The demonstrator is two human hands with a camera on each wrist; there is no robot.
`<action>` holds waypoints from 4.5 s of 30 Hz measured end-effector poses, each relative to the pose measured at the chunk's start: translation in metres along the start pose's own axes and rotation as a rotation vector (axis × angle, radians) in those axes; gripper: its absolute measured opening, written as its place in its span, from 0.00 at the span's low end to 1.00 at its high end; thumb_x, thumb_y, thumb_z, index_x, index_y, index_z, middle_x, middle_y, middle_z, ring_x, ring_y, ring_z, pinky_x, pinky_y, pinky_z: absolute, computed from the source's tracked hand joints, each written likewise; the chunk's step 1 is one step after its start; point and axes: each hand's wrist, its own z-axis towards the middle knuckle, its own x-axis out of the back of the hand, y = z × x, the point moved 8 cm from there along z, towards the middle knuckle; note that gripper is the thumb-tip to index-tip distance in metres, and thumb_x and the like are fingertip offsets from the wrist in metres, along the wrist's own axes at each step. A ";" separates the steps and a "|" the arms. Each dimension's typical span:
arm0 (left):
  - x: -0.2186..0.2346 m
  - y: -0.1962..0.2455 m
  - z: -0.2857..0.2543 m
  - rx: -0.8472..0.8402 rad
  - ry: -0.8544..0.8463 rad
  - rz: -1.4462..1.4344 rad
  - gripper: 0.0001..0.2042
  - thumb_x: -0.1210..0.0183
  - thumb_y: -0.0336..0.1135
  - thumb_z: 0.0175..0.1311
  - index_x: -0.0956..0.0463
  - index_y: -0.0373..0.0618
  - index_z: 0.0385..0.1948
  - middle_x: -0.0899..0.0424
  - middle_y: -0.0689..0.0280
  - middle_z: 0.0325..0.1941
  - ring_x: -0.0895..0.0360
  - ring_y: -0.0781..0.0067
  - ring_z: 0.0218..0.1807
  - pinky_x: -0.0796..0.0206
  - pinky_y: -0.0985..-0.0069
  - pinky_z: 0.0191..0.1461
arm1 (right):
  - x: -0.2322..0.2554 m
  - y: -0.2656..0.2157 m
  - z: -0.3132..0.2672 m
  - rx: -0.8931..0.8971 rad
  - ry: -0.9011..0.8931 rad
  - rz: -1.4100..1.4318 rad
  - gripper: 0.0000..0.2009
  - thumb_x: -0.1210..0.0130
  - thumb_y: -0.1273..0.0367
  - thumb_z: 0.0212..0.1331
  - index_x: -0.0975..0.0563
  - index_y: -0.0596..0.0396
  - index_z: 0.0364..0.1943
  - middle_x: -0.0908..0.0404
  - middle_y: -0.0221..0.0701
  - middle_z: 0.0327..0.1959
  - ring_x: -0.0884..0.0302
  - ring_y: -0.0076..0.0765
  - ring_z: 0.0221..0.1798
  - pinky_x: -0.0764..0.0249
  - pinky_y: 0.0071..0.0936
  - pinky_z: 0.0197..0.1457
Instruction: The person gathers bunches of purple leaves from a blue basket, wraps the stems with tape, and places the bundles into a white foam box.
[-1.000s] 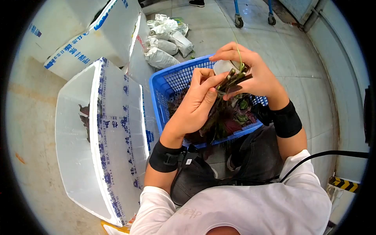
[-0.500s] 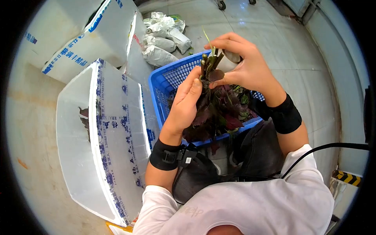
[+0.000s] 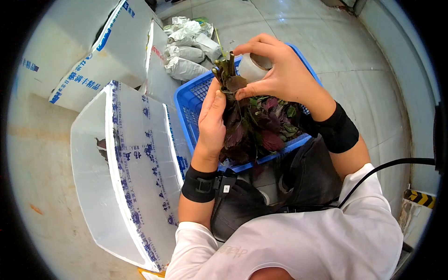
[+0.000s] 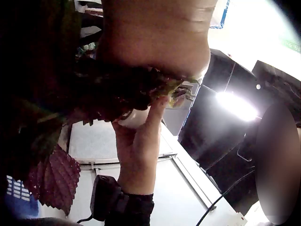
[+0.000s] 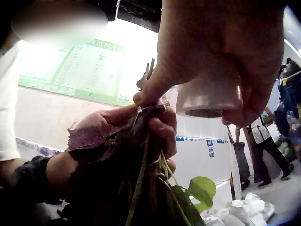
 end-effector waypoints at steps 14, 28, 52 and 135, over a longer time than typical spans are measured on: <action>-0.010 -0.004 0.000 0.019 -0.115 -0.004 0.20 0.58 0.44 0.84 0.32 0.37 0.63 0.20 0.61 0.52 0.22 0.72 0.51 0.28 0.73 0.58 | -0.006 0.020 -0.001 -0.157 -0.210 0.170 0.34 0.18 0.60 0.39 0.17 0.53 0.56 0.20 0.37 0.50 0.22 0.39 0.55 0.27 0.32 0.59; 0.005 0.002 0.000 -0.047 -0.100 0.011 0.18 0.52 0.41 0.83 0.28 0.36 0.61 0.19 0.62 0.54 0.21 0.72 0.51 0.29 0.73 0.59 | -0.003 -0.002 0.001 -0.026 -0.096 0.140 0.34 0.16 0.60 0.34 0.16 0.53 0.52 0.21 0.35 0.49 0.21 0.36 0.54 0.24 0.31 0.57; 0.004 0.008 0.002 -0.194 -0.065 -0.029 0.11 0.50 0.35 0.82 0.44 0.47 0.51 0.19 0.66 0.42 0.26 0.87 0.42 0.31 0.83 0.46 | -0.005 -0.011 0.000 -0.035 -0.088 0.166 0.34 0.19 0.69 0.30 0.18 0.58 0.52 0.21 0.34 0.54 0.22 0.36 0.57 0.27 0.32 0.62; -0.022 0.007 -0.010 -0.041 -0.257 0.141 0.09 0.41 0.33 0.76 0.30 0.42 0.50 0.25 0.69 0.46 0.27 0.77 0.47 0.35 0.77 0.54 | -0.006 0.011 -0.008 -0.248 -0.249 0.489 0.33 0.22 0.74 0.44 0.25 0.66 0.57 0.14 0.34 0.37 0.17 0.25 0.38 0.20 0.26 0.45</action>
